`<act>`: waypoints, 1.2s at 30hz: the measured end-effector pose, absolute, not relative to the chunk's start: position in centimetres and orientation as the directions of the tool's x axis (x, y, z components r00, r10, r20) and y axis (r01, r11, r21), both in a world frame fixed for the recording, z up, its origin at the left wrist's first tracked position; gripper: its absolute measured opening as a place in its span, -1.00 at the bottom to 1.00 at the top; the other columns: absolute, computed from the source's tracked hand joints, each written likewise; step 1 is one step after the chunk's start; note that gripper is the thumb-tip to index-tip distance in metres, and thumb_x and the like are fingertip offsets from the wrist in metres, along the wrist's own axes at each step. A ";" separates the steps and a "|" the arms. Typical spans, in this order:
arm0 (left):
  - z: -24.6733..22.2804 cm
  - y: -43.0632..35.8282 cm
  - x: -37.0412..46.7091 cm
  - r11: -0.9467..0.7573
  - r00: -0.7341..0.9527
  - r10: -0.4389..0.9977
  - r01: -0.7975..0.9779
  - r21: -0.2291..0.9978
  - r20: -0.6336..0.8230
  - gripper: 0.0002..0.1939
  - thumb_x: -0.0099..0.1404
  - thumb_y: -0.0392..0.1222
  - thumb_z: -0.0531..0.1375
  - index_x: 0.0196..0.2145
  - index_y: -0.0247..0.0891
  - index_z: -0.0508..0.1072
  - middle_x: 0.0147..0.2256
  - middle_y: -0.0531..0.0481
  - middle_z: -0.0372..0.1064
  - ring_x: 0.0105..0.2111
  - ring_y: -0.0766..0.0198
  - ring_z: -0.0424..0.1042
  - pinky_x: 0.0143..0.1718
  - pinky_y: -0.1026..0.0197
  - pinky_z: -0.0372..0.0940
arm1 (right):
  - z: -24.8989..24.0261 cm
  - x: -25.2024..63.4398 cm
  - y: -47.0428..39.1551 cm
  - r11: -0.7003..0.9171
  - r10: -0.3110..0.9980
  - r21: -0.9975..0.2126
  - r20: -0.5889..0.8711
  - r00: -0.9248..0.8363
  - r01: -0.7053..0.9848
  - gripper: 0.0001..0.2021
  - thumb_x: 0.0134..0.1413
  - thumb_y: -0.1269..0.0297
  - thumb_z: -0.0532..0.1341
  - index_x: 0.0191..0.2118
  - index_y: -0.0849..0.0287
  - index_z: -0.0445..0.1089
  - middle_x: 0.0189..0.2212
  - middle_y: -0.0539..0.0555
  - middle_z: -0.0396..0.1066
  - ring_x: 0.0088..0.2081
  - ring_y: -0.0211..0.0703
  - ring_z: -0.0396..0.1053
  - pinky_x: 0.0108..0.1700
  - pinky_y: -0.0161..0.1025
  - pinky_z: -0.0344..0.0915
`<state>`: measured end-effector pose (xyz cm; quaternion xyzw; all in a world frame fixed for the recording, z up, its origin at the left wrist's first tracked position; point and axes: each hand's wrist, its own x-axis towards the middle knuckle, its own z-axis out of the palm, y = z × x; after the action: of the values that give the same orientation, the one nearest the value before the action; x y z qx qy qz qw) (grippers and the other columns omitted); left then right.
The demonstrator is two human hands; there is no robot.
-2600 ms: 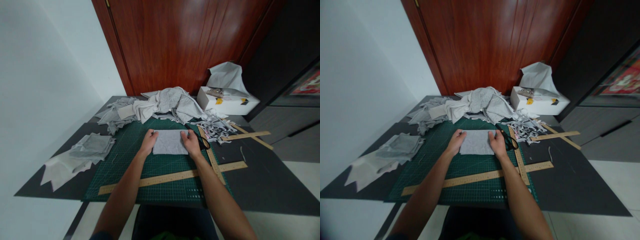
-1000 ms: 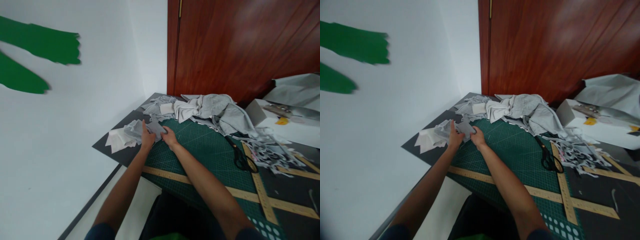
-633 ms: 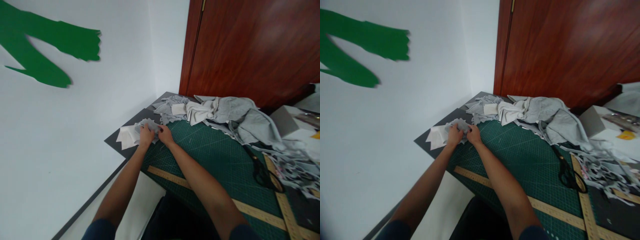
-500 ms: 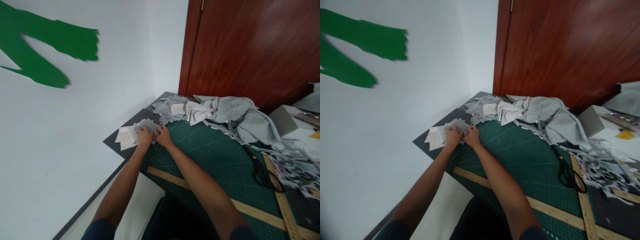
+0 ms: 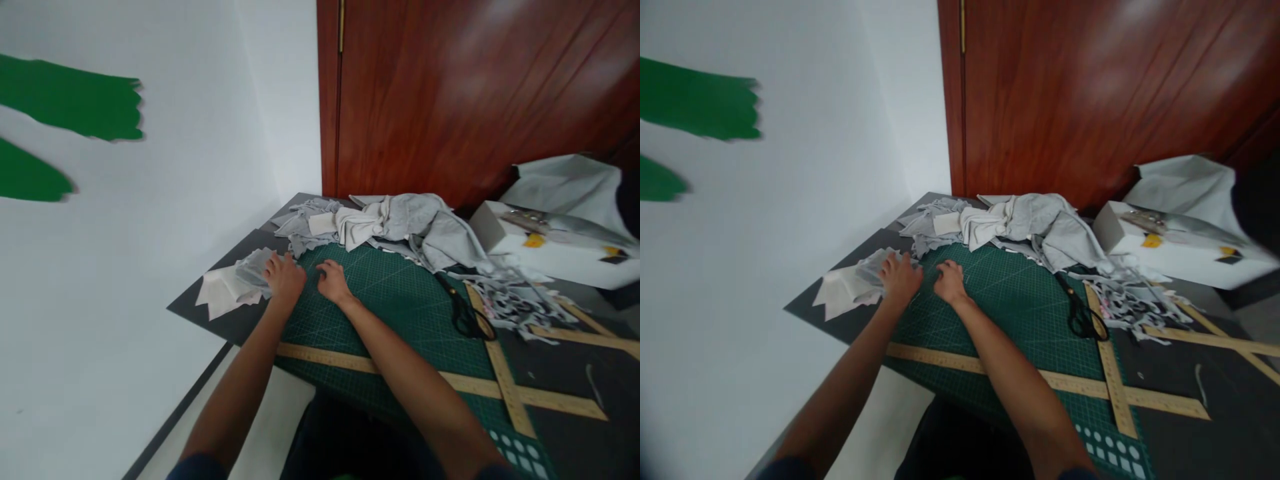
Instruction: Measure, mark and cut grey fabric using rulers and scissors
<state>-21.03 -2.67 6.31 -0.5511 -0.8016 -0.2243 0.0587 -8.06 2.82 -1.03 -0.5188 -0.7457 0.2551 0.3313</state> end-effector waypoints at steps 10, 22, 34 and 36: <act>4.6 -0.8 -8.6 -0.002 -0.033 0.985 0.980 0.200 0.171 -0.57 0.43 -0.10 0.18 0.19 -0.29 0.47 0.25 -0.36 0.35 0.23 -0.23 0.33 0.19 -0.21 0.25 | -2.0 5.5 0.3 0.223 0.950 -0.613 0.310 -0.029 0.758 -0.60 0.10 0.56 0.18 0.02 0.26 0.61 0.07 0.31 0.52 0.16 0.09 0.39 0.28 0.02 0.21; 3.7 3.4 2.7 -0.288 0.223 0.955 0.854 0.434 0.195 -0.71 0.52 -0.18 0.13 0.00 -0.30 0.61 0.05 -0.28 0.57 0.11 -0.01 0.53 0.18 0.04 0.33 | -2.4 15.2 -0.2 0.115 0.885 -0.514 0.442 0.148 0.850 -0.52 0.13 0.52 0.13 0.16 0.35 0.50 0.14 0.40 0.49 0.20 0.20 0.38 0.27 0.06 0.24; 3.3 13.4 9.6 -0.250 0.081 0.968 0.320 0.914 0.237 -0.95 0.27 -0.29 0.31 -0.28 -0.27 0.58 -0.32 -0.06 0.56 -0.23 0.13 0.52 -0.06 0.15 0.35 | -5.3 19.7 1.6 0.034 0.772 -0.639 0.505 0.386 0.769 -0.38 0.06 0.45 0.13 0.29 0.40 0.34 0.20 0.47 0.39 0.24 0.31 0.33 0.32 0.22 0.28; 3.1 14.1 10.2 -0.254 0.092 0.967 0.264 0.931 0.238 -0.89 0.25 -0.32 0.29 -0.44 -0.24 0.49 -0.46 0.07 0.42 -0.34 0.22 0.43 -0.16 0.22 0.30 | -5.7 20.2 1.6 0.053 0.760 -0.643 0.522 0.387 0.764 -0.40 0.06 0.44 0.13 0.27 0.39 0.37 0.16 0.46 0.41 0.23 0.29 0.35 0.32 0.21 0.30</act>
<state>10.18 14.14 3.09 -0.6374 -0.4826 -0.4700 -0.3741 20.17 1.64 -5.70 -0.6881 -0.5536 -0.0021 0.4690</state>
